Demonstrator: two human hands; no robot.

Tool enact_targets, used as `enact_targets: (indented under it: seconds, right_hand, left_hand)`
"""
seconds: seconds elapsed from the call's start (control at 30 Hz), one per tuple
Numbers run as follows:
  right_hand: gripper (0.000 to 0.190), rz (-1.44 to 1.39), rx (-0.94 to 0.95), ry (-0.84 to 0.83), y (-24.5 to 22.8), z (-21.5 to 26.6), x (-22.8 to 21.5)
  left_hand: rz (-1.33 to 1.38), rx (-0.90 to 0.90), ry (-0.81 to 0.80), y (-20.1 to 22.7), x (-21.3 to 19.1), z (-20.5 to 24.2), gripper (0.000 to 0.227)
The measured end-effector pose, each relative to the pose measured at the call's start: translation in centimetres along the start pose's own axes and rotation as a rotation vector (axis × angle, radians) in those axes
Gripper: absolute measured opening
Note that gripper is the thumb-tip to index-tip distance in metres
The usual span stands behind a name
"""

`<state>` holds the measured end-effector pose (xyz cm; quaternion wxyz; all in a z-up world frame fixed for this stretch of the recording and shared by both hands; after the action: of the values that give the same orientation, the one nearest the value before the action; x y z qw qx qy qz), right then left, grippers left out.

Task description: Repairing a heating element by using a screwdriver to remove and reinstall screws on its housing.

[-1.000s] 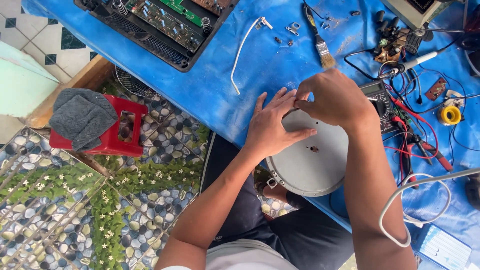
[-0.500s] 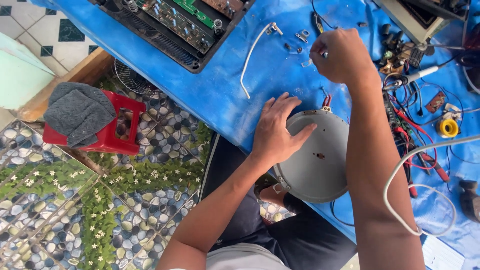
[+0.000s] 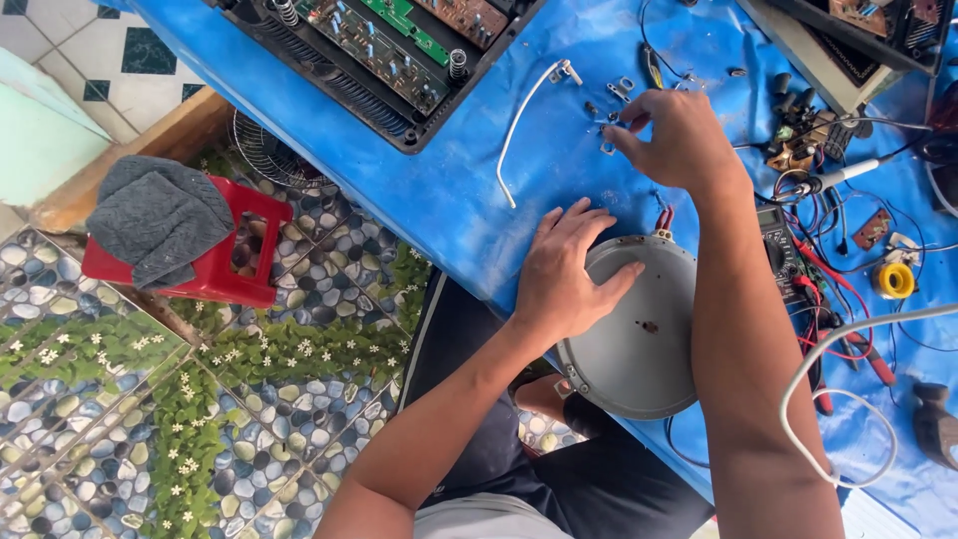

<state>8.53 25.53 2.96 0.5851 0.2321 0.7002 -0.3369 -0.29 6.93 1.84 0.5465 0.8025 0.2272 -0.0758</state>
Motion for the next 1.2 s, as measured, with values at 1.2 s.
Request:
enact_targets:
  seconds: [1.2]
  right_hand:
    - [0.02, -0.086, 0.132, -0.089, -2.0, 7.6, -7.1]
  left_hand:
    - [0.084, 0.027, 0.004, 0.0, -0.4, 0.3, 0.035]
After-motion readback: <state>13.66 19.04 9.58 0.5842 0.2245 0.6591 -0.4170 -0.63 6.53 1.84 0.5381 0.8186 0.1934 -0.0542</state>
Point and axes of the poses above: each hand's wrist, its own z-axis away from the middle knuckle, its own x-axis out of the palm, y = z × x, the point moved 8 cm from there along -z, towards the middle knuckle, and after that the axes turned 3 degrees about z, right-handed, at the moved point
